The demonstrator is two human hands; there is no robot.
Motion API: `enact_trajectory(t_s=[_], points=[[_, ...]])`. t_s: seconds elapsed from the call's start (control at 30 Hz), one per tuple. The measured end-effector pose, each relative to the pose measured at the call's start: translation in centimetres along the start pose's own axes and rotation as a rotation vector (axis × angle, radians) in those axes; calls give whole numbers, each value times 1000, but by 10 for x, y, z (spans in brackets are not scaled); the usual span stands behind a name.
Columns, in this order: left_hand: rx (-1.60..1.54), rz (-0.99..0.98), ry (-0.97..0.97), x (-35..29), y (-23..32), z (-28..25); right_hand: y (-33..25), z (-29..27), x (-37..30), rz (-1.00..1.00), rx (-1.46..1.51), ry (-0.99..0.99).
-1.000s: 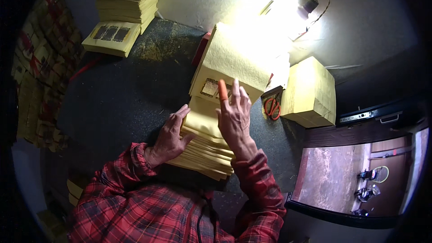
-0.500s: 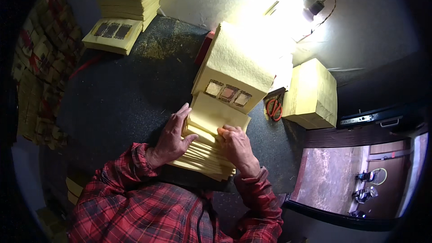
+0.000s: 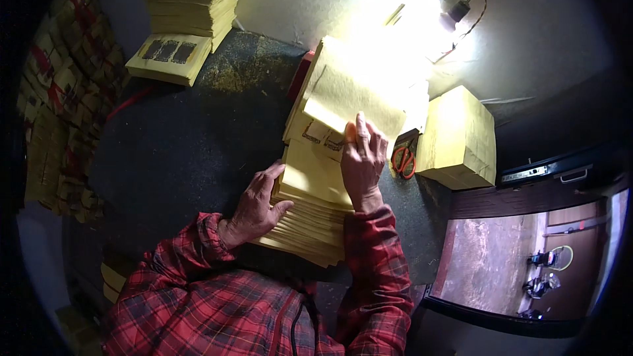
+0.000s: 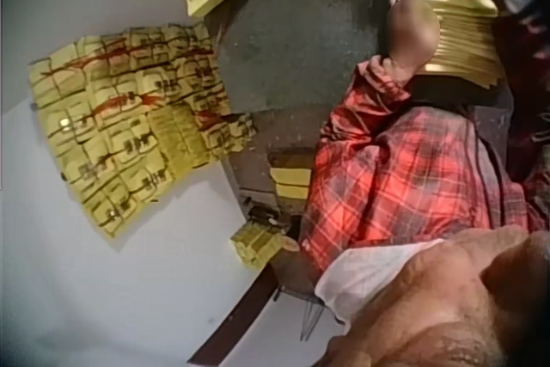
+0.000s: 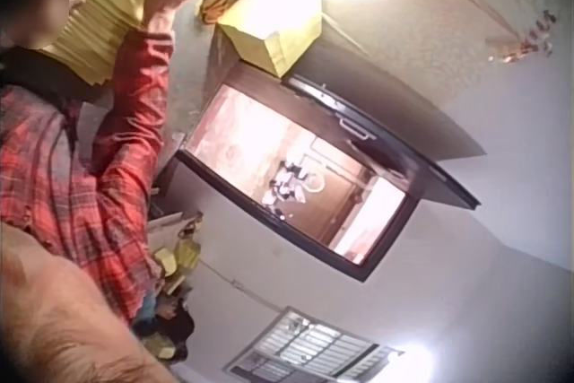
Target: The person folds yellow rectangular sheets of paper in half repeatedly. They align the edges of each sheet, crease the fold, and place the finished item onto a growing stack on the table. The process is continuous and repetitive throughout the clip.
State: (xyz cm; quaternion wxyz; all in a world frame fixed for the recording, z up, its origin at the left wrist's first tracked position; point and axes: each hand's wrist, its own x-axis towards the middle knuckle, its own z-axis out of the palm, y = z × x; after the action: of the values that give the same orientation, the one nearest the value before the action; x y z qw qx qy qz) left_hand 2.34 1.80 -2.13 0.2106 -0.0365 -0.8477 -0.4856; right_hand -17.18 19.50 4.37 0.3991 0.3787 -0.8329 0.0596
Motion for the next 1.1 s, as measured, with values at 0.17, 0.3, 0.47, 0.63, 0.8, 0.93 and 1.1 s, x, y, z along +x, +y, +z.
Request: enact_trajectory(t_s=[0.17,0.3,0.47,0.63,0.8,0.93,1.1], points=[[-34,-29,18,0,7,0,-14,-52,-69,153,318,-718],[-11,-20,0,-2,7,-4,-20,-61,-48,152,550,-770],[3,-11,-32,2,1,1,-4,1,7,49,77,-311],[18,6,-8,0,1,-3,22,29,7,-93,-138,-84],[-46,-30,-22,-1,7,-1,0,-27,-57,15,58,-266],[-31,-18,9,-3,7,-3,-13,-64,-63,164,516,-932],[-7,-3,-5,0,2,-2,-20,-46,-11,84,365,-528]])
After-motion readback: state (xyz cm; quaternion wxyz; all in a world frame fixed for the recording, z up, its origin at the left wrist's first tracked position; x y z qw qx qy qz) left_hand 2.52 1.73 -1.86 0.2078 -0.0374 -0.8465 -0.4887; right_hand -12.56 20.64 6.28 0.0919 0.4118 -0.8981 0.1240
